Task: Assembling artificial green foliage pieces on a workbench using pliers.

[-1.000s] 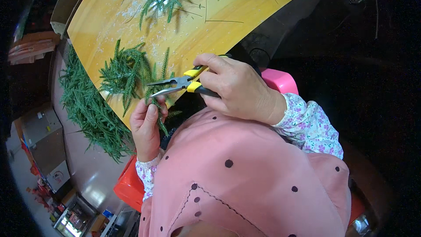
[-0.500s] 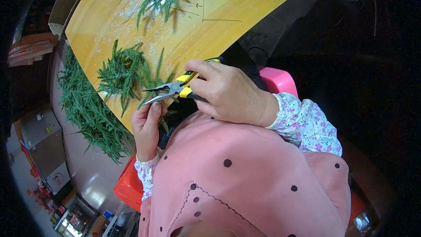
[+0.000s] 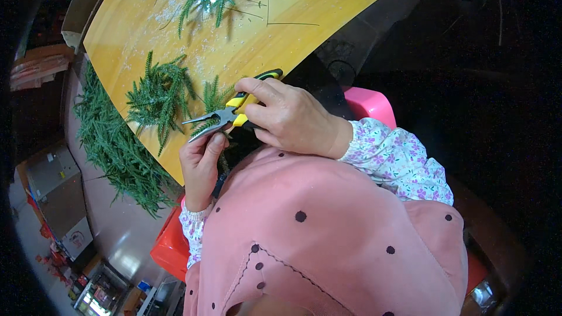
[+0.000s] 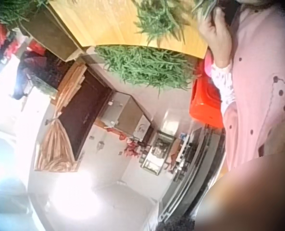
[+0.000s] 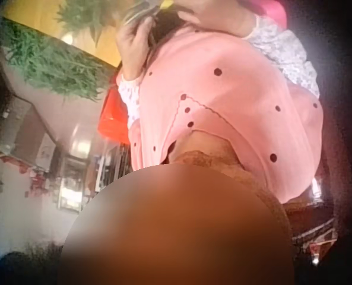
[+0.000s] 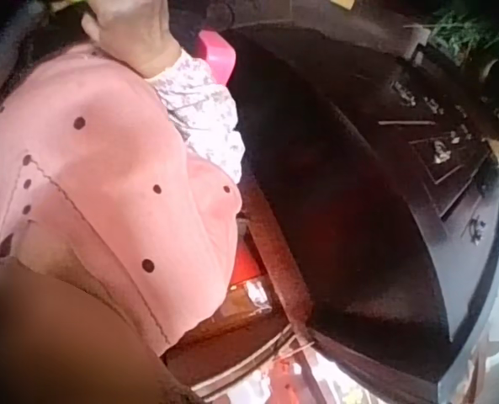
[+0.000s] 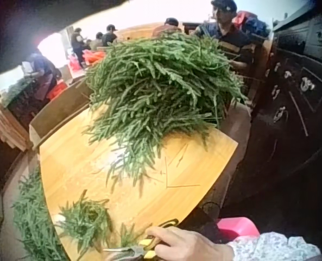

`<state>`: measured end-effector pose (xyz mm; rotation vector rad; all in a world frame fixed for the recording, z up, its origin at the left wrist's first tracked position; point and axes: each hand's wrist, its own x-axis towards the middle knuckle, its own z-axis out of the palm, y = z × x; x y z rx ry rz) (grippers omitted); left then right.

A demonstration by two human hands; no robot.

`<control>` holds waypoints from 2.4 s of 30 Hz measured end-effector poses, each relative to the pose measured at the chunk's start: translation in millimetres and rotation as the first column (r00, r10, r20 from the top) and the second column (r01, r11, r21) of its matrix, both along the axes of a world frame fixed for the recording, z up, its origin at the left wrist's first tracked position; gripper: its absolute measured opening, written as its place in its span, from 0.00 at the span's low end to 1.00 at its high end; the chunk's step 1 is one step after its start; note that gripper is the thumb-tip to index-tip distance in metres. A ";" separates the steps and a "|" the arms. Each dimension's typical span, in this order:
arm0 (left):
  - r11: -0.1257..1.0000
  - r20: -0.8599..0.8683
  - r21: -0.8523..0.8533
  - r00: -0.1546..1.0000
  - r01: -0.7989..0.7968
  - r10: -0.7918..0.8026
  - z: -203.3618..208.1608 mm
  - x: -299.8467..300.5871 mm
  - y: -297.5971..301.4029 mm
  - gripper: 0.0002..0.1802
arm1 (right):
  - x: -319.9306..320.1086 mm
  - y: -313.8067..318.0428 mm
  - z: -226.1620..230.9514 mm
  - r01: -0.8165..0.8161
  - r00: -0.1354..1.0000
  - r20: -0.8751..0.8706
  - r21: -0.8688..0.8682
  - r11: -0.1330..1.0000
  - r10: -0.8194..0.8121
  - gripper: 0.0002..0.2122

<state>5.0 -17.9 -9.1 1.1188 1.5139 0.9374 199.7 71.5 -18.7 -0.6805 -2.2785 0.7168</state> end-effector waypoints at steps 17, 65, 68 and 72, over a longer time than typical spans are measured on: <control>0.990 -0.222 0.138 0.974 -0.013 0.044 2.6 1.4 5.5 0.11 | -2.3 9.1 -13.8 -0.027 1.000 0.009 -0.025 0.999 0.027 0.16; 0.932 -0.609 0.290 0.793 0.216 0.006 96.0 146.3 129.7 0.08 | 100.7 66.3 30.9 0.440 0.898 -0.111 0.225 0.869 -0.426 0.17; 0.922 -0.644 0.310 0.765 0.232 0.024 96.3 158.6 132.6 0.07 | 110.1 65.2 32.7 0.445 0.895 -0.117 0.163 0.881 -0.430 0.17; 0.914 -0.661 0.332 0.749 0.235 0.048 93.7 170.5 133.1 0.07 | 120.4 59.5 33.7 0.406 0.910 -0.081 -0.034 0.913 -0.407 0.15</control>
